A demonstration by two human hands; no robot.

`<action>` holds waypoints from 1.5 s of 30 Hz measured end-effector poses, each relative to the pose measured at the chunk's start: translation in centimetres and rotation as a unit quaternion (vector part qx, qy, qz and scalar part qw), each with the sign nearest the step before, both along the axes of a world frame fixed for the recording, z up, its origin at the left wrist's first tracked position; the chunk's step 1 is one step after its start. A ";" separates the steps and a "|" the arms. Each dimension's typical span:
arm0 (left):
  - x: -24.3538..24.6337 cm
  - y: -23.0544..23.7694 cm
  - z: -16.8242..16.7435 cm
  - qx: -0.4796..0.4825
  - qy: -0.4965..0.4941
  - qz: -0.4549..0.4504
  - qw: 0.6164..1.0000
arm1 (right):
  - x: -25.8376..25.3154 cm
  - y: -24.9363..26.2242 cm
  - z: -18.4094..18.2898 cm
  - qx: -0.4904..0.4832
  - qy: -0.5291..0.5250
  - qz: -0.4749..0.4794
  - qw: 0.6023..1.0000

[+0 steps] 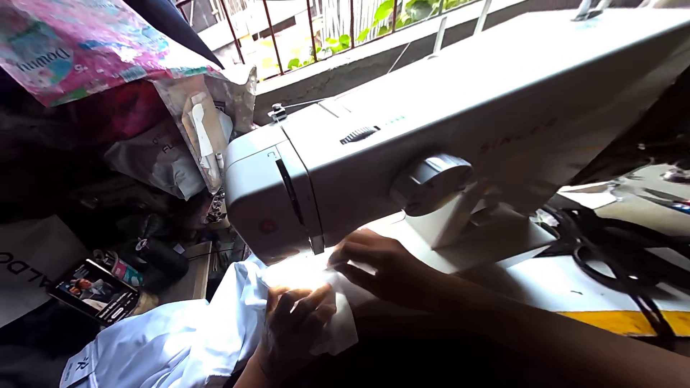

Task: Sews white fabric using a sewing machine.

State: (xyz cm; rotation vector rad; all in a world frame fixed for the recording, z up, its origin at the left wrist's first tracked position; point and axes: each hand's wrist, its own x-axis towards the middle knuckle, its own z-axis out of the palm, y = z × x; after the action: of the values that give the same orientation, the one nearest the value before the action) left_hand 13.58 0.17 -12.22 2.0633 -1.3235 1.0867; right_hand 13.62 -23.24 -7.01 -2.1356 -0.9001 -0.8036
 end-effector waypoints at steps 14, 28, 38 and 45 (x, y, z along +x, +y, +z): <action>-0.1 0.2 -0.2 0.012 -0.004 -0.007 1.000 | -0.1 -0.7 -0.6 0.042 0.025 0.006 0.999; -0.2 -0.1 -0.2 0.003 0.025 -0.045 0.999 | -0.6 -1.2 -0.9 -0.038 -0.024 0.061 0.997; -0.3 -0.2 -0.4 -0.008 0.026 -0.052 0.998 | -0.8 -1.5 -1.4 -0.148 -0.082 0.074 0.983; -0.4 0.1 -0.1 -0.001 0.018 -0.055 0.998 | -1.0 -1.4 -1.5 -0.173 -0.098 0.076 0.977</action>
State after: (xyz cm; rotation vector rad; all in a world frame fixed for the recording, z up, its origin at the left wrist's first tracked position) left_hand 13.21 0.23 -12.34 1.9731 -1.3995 0.9982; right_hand 12.61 -24.59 -8.50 -2.2700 -1.3756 -0.8388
